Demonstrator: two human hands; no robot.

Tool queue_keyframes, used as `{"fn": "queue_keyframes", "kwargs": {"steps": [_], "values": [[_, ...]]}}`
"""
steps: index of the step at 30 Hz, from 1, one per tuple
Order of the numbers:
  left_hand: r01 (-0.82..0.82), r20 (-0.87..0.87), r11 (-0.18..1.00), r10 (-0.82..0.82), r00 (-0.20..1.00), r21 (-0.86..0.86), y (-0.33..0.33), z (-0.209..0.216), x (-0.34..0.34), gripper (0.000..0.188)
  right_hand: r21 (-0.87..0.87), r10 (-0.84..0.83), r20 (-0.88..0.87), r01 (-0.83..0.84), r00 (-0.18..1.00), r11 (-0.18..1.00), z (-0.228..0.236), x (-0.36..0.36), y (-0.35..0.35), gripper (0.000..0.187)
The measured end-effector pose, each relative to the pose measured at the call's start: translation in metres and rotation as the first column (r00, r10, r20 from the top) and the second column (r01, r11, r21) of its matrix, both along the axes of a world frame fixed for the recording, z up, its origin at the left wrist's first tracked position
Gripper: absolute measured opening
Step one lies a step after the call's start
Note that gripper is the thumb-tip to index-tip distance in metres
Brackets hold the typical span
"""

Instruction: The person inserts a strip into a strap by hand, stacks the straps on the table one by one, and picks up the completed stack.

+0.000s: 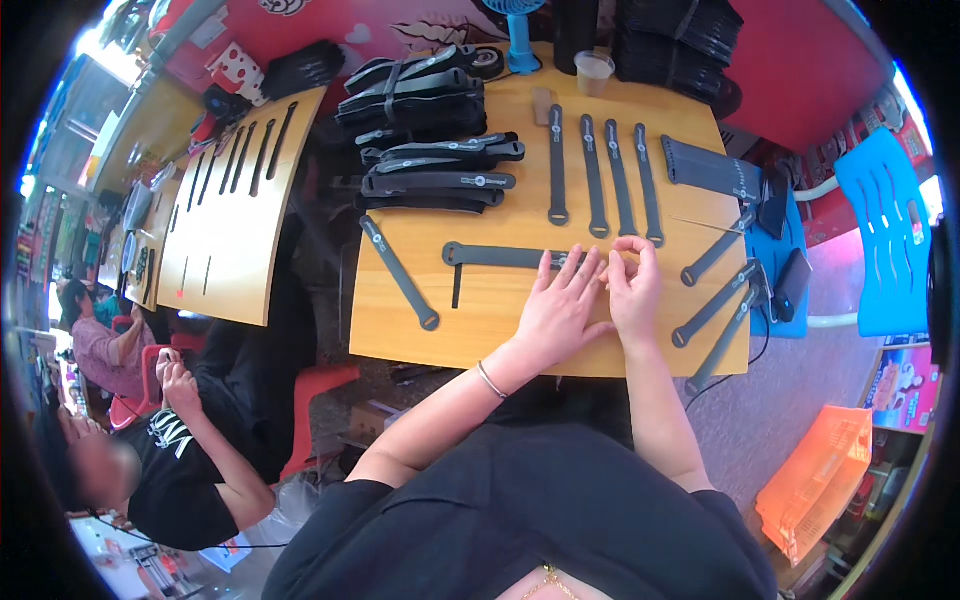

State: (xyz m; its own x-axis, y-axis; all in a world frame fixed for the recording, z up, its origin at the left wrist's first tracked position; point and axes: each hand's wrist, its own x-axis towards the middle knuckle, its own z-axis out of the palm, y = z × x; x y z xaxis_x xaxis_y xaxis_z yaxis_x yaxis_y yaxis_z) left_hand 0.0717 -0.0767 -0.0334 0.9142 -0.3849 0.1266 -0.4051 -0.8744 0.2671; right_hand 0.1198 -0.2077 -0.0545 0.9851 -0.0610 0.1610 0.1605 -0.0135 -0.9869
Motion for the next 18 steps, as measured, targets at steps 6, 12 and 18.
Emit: {"fn": "queue_keyframes", "kwargs": {"steps": [6, 12, 18], "values": [[-0.056, 0.051, 0.989, 0.064, 0.997, -0.135, 0.037, 0.003, -0.007, 0.078, -0.055, -0.014, -0.007, 0.013, 1.0, 0.998, 0.001, 0.0, 0.002, 0.014], [-0.285, 0.082, 0.958, 0.287, 0.954, -0.035, 0.07, -0.014, -0.023, 0.08, -0.367, 0.049, 0.285, 0.062, 0.957, 0.928, 0.008, -0.003, 0.009, 0.013], [-0.264, 0.148, 0.964, 0.256, 0.955, 0.038, 0.069, -0.015, -0.025, 0.08, -0.742, 0.442, 0.458, 0.059, 0.771, 0.667, 0.017, -0.008, 0.01, 0.024]]}}
